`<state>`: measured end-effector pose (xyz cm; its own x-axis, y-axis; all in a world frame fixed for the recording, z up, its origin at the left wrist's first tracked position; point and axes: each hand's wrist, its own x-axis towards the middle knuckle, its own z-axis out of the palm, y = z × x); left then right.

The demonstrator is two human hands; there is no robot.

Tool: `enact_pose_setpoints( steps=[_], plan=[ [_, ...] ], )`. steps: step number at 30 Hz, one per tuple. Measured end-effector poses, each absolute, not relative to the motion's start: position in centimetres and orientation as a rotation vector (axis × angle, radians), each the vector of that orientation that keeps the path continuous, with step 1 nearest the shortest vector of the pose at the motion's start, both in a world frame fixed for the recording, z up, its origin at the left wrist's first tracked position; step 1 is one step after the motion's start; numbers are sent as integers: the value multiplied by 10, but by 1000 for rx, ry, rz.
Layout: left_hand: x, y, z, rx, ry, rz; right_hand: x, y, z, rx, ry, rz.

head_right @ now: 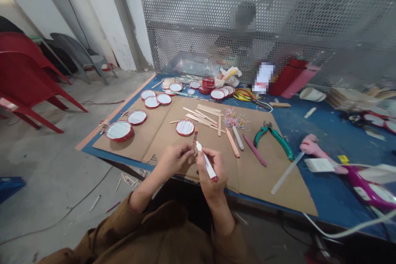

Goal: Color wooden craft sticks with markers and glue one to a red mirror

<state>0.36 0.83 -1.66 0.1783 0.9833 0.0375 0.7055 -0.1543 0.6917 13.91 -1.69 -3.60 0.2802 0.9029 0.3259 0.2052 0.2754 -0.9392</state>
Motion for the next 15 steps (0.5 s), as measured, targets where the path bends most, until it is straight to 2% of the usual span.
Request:
enact_pose_setpoints(
  steps=[15],
  plan=[
    [3, 8, -16, 1919, 1563, 690, 142, -17, -45, -1195, -1283, 681]
  ],
)
